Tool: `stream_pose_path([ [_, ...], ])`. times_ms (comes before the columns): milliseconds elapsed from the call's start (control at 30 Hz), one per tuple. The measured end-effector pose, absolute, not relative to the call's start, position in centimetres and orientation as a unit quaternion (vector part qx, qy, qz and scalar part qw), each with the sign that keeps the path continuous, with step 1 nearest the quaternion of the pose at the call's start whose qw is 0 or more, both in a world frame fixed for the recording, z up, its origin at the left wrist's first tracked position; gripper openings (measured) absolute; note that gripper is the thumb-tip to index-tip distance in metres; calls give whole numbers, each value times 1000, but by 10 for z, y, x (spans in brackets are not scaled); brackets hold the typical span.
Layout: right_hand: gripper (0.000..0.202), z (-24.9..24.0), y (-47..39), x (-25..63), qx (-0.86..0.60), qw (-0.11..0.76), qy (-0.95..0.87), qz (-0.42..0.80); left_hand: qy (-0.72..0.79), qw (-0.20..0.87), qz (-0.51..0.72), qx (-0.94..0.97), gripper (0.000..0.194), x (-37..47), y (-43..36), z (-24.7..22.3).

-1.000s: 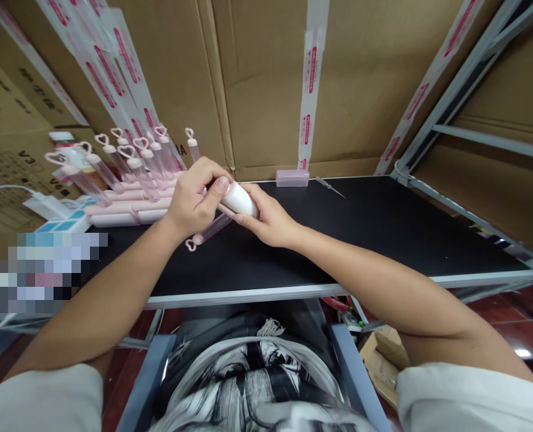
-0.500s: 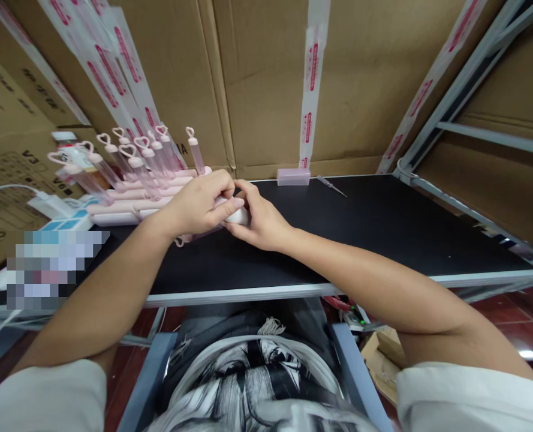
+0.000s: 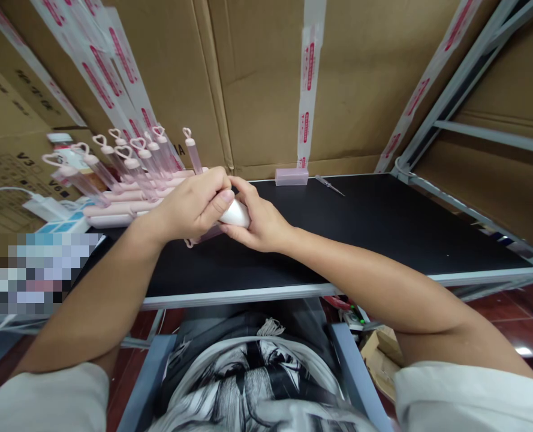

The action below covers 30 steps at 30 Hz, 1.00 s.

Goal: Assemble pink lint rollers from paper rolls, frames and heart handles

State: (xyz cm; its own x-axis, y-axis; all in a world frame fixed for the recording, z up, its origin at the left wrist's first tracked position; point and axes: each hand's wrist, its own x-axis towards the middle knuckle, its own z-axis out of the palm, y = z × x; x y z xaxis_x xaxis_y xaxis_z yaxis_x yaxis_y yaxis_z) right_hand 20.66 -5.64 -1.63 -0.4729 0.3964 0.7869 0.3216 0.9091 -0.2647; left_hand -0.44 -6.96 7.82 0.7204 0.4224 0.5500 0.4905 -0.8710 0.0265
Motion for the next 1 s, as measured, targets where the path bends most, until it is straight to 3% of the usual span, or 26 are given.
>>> stream_pose_path([
  [200, 89, -15, -53, 206, -203, 450, -870, -20, -266, 24, -227, -936, 28, -10, -70, 94],
  [433, 86, -18, -43, 208, -197, 429, -879, -71, -319, -57, -193, -926, 6, -8, -78, 112],
  [633, 84, -18, -40, 211, -193, 433, -874, -110, -381, -23, -185, -906, 4, 5, -80, 117],
  [833, 73, -23, -31, 221, -236, 483, -841, -59, -381, -13, -199, -903, 3, 23, -63, 122],
  [1000, 76, -42, -8, 227, -310, 534, -786, 40, -346, -99, -276, -891, 8, 32, -21, 101],
])
